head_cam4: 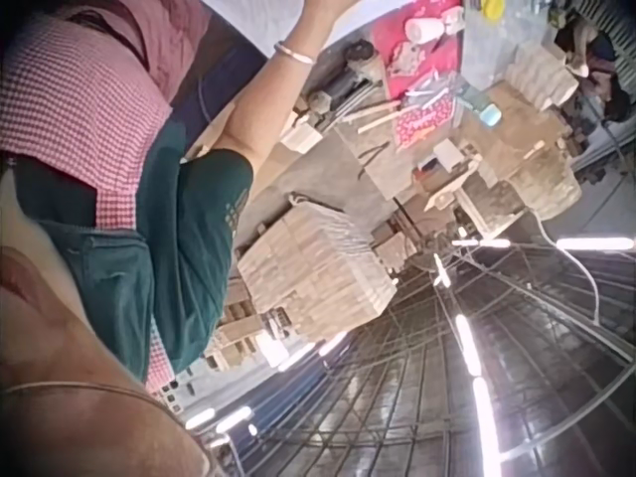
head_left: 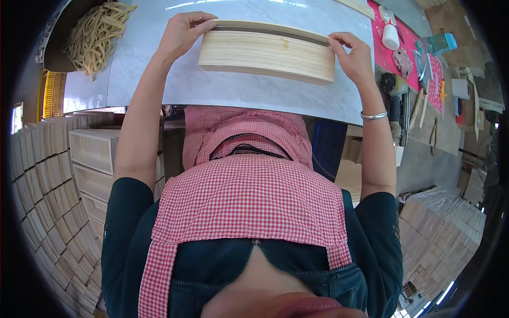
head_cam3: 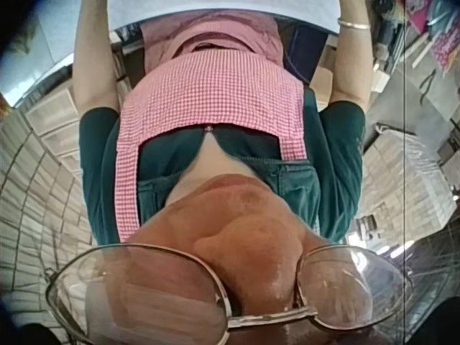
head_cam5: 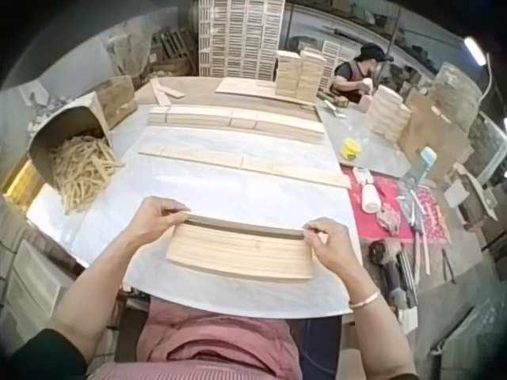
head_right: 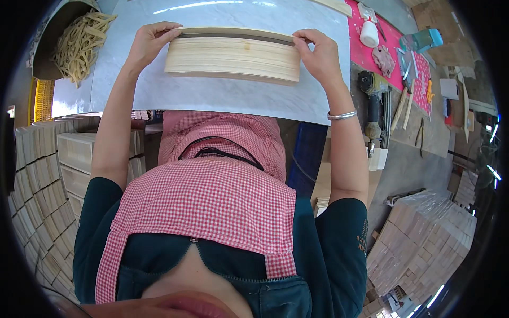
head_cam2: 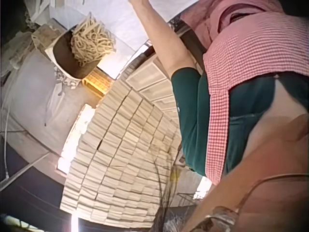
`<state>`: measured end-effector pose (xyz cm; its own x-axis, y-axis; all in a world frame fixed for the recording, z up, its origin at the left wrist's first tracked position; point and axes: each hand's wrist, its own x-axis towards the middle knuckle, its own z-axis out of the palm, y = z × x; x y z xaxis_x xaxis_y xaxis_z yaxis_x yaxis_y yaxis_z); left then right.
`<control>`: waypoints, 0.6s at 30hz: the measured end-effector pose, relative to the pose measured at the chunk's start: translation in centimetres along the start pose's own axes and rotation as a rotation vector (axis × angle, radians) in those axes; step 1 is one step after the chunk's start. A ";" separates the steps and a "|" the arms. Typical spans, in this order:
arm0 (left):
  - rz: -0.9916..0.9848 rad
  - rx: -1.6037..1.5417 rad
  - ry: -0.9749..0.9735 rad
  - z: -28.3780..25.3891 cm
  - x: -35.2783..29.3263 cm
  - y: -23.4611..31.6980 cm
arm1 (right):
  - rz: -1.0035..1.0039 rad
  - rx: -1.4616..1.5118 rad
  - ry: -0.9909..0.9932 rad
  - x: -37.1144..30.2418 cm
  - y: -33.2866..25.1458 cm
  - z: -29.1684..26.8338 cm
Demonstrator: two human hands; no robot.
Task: Assembling small wooden box frames by applying glue and using a pneumatic nail gun to join wooden strips.
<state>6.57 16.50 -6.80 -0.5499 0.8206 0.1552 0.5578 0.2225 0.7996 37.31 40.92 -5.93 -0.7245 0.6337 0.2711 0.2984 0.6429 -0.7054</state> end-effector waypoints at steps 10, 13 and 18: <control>0.031 0.024 0.004 -0.1 0.1 -0.4 | -0.166 -0.088 -0.007 0.2 1.2 0.0; 0.025 -0.002 0.003 0.0 0.0 -0.7 | -0.086 0.000 -0.055 0.4 1.1 -0.2; 0.025 -0.035 -0.001 -0.1 -0.1 -0.6 | -0.086 0.038 -0.020 0.2 0.9 -0.1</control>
<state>6.20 16.27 -7.24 -0.5352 0.8264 0.1752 0.5494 0.1830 0.8153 37.54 41.66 -6.46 -0.7590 0.5678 0.3188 0.2113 0.6778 -0.7043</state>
